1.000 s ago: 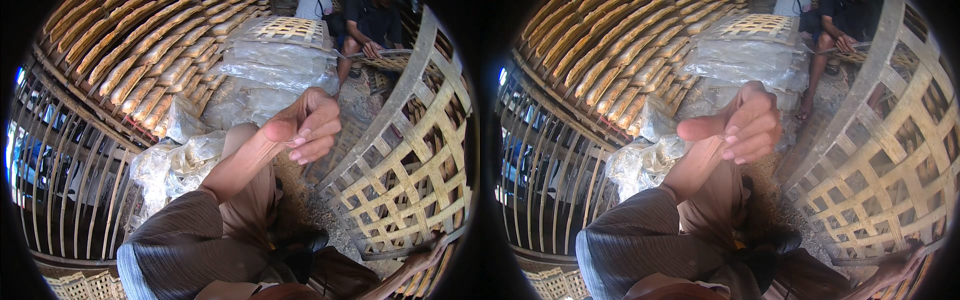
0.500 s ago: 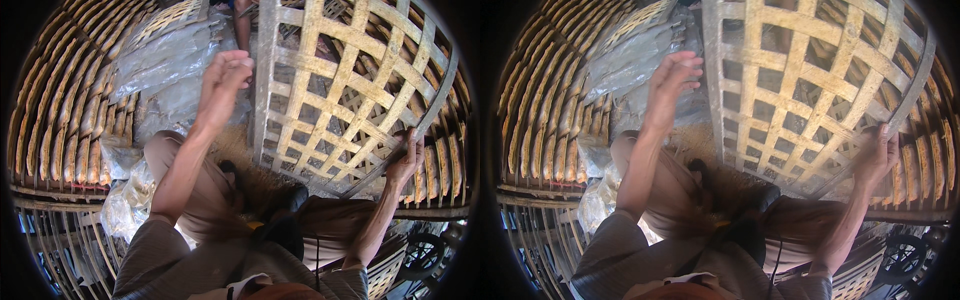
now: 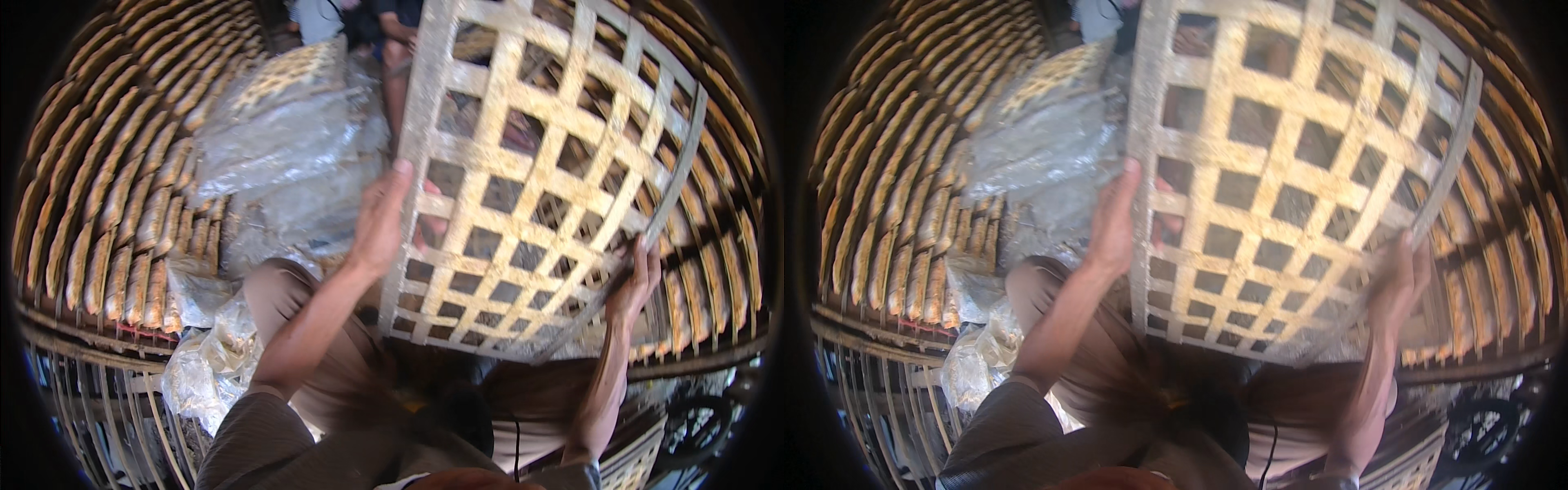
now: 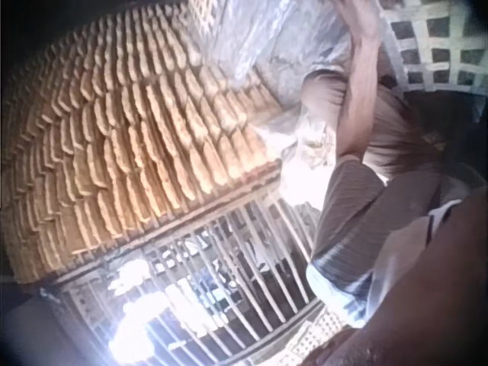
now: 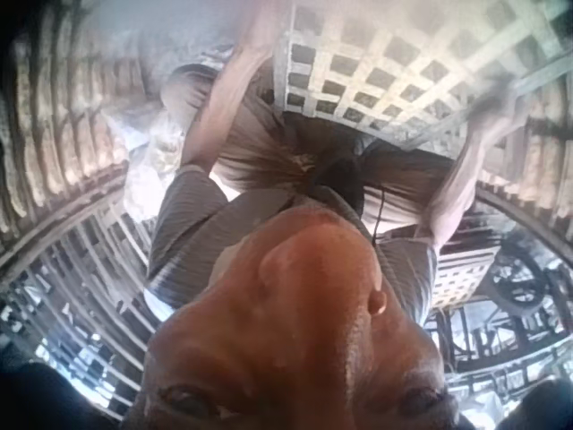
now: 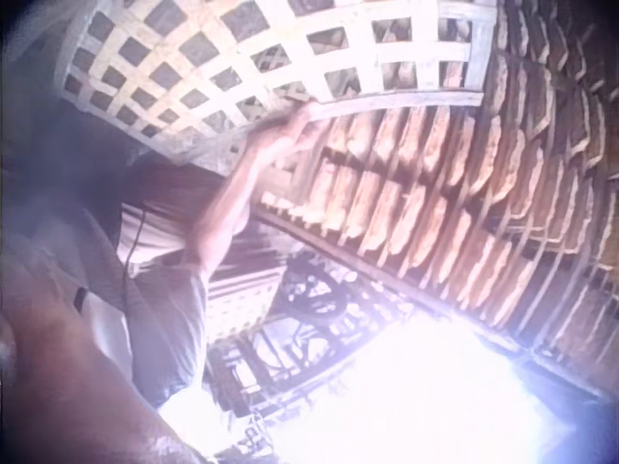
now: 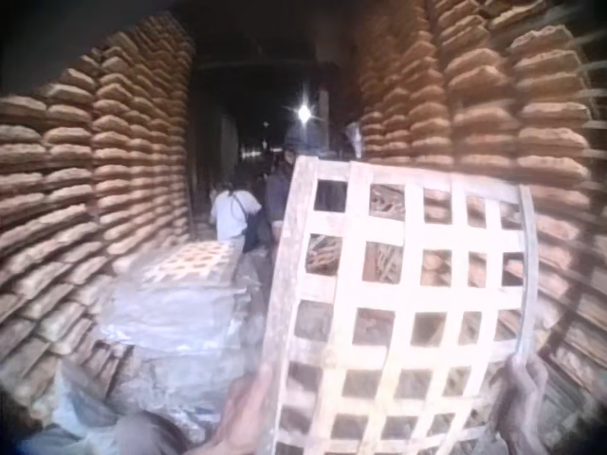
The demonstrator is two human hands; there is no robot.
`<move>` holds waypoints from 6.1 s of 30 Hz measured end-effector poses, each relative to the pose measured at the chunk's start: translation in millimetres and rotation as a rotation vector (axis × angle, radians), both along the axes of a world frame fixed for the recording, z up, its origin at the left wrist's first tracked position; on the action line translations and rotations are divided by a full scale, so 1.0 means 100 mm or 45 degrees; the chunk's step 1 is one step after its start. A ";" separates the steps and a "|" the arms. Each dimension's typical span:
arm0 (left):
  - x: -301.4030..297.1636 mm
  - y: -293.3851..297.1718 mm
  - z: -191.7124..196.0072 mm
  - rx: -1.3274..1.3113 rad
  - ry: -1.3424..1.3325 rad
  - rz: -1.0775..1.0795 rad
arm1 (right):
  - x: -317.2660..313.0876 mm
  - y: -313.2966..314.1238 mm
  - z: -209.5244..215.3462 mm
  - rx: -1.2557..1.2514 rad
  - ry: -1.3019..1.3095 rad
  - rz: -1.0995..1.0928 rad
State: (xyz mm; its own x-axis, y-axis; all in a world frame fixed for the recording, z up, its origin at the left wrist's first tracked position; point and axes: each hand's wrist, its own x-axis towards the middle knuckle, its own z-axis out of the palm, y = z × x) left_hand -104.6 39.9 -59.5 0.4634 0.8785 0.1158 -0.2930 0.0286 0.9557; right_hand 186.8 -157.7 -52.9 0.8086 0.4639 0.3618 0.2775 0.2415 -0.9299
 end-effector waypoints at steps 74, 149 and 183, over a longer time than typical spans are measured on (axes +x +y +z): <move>-0.18 -0.38 0.12 0.285 0.032 0.249 | 0.25 0.25 0.17 -0.517 -1.685 -0.861; -0.29 -0.49 0.17 0.008 -0.086 0.359 | -0.12 0.46 -0.05 -0.636 -1.668 -0.764; -0.25 -0.46 0.20 0.025 -0.081 0.422 | 0.03 0.40 0.05 -0.208 -1.156 -0.315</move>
State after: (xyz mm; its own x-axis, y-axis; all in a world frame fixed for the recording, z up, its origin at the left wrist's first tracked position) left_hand -129.9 -5.8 -39.8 0.1441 0.9776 0.1536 -0.3427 -0.0963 0.9345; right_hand 189.6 -118.0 -47.6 0.3327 0.4176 0.8455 0.9357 -0.0342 -0.3512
